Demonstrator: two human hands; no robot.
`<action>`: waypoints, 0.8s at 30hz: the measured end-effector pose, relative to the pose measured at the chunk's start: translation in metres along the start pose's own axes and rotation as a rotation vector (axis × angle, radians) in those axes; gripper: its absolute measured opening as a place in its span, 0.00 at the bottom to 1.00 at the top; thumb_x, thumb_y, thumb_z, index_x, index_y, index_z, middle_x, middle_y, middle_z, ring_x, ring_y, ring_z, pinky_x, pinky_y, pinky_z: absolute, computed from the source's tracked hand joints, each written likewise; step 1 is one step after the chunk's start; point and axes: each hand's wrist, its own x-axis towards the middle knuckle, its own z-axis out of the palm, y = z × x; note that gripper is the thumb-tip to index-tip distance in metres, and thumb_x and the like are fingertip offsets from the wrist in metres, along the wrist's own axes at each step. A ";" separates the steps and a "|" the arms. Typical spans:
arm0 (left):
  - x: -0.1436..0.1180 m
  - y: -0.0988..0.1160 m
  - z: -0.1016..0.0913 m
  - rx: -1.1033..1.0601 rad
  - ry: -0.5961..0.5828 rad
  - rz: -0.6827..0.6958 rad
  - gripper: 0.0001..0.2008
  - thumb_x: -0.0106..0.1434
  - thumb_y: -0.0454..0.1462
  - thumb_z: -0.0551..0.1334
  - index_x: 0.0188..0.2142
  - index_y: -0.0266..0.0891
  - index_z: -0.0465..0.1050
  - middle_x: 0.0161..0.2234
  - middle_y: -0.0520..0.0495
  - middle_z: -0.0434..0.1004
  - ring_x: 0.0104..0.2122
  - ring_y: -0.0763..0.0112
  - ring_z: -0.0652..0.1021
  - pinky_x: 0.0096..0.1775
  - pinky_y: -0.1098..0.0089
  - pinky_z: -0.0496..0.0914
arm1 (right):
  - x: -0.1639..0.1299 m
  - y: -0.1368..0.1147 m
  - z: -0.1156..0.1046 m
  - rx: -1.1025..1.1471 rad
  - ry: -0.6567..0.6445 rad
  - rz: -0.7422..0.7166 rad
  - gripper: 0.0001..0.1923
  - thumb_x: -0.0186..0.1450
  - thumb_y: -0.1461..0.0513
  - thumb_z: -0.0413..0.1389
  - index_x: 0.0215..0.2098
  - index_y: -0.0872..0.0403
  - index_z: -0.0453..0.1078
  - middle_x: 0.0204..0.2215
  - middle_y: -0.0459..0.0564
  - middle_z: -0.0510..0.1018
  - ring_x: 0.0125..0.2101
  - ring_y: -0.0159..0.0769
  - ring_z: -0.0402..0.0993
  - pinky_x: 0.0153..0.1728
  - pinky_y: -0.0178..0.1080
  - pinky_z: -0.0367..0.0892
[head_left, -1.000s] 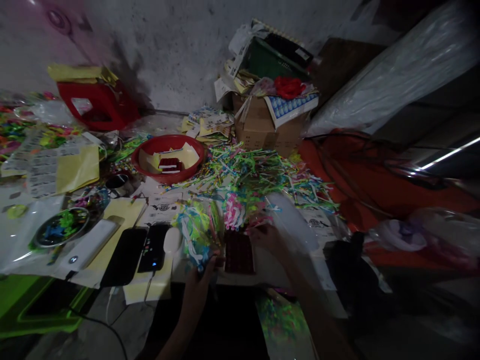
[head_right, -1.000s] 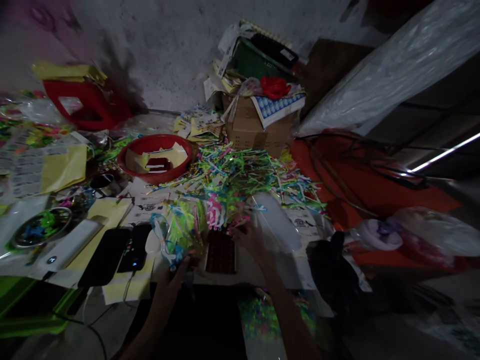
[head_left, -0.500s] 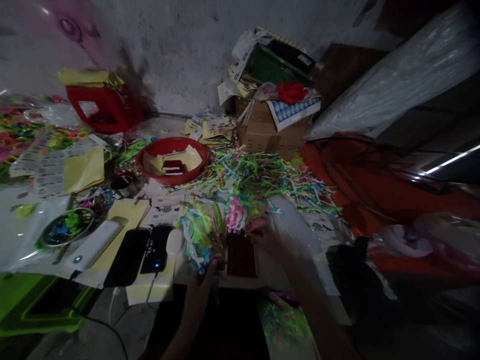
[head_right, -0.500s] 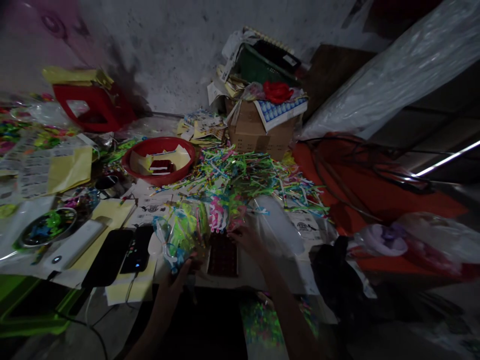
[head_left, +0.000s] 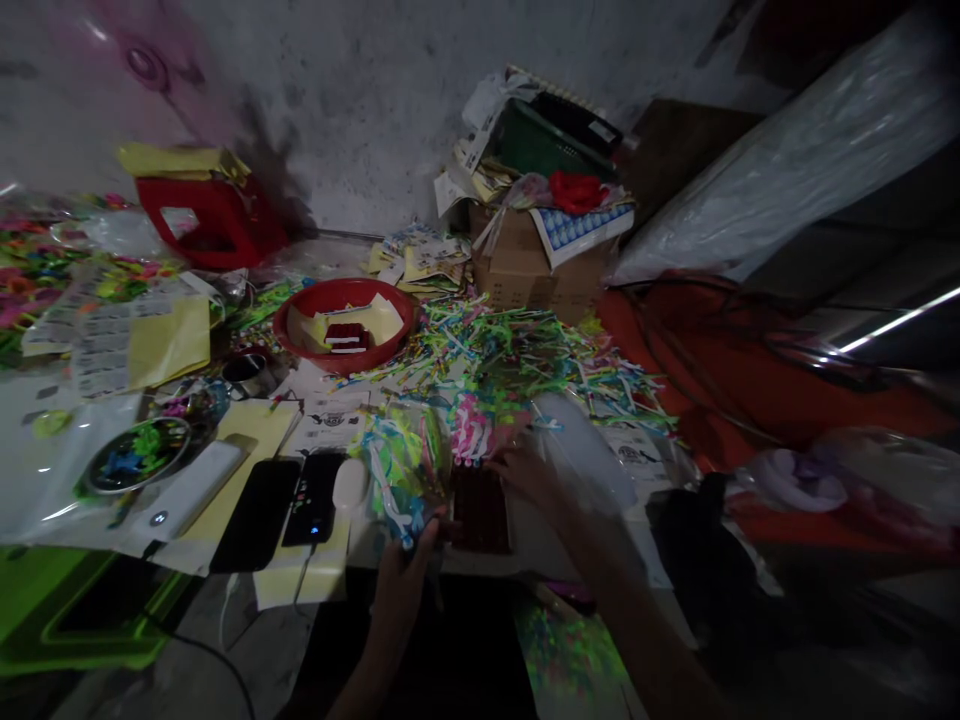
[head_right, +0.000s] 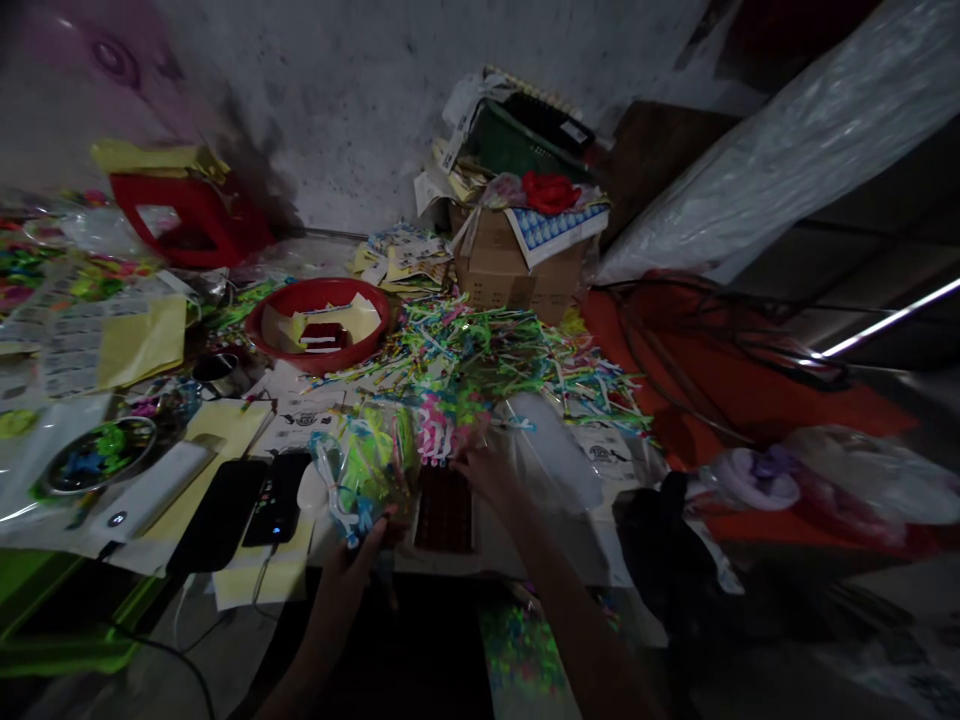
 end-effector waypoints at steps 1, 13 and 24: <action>-0.001 0.000 0.000 -0.001 -0.013 0.015 0.19 0.53 0.50 0.63 0.35 0.39 0.81 0.36 0.45 0.83 0.45 0.53 0.78 0.53 0.57 0.68 | -0.002 0.000 0.000 -0.013 -0.016 0.003 0.09 0.61 0.58 0.57 0.27 0.53 0.76 0.29 0.53 0.81 0.32 0.40 0.76 0.35 0.37 0.65; 0.002 -0.006 0.005 0.008 -0.137 0.035 0.23 0.57 0.51 0.61 0.44 0.37 0.78 0.46 0.43 0.79 0.53 0.54 0.72 0.58 0.56 0.61 | -0.109 -0.083 0.016 0.751 -0.520 -0.095 0.13 0.58 0.55 0.56 0.37 0.52 0.76 0.32 0.44 0.80 0.31 0.33 0.73 0.35 0.34 0.67; 0.014 -0.019 -0.009 0.053 0.060 0.081 0.23 0.51 0.56 0.64 0.30 0.38 0.73 0.18 0.55 0.71 0.16 0.74 0.69 0.20 0.74 0.64 | -0.100 -0.034 0.030 0.661 0.012 0.116 0.16 0.57 0.49 0.57 0.32 0.53 0.73 0.22 0.45 0.76 0.27 0.36 0.72 0.30 0.37 0.68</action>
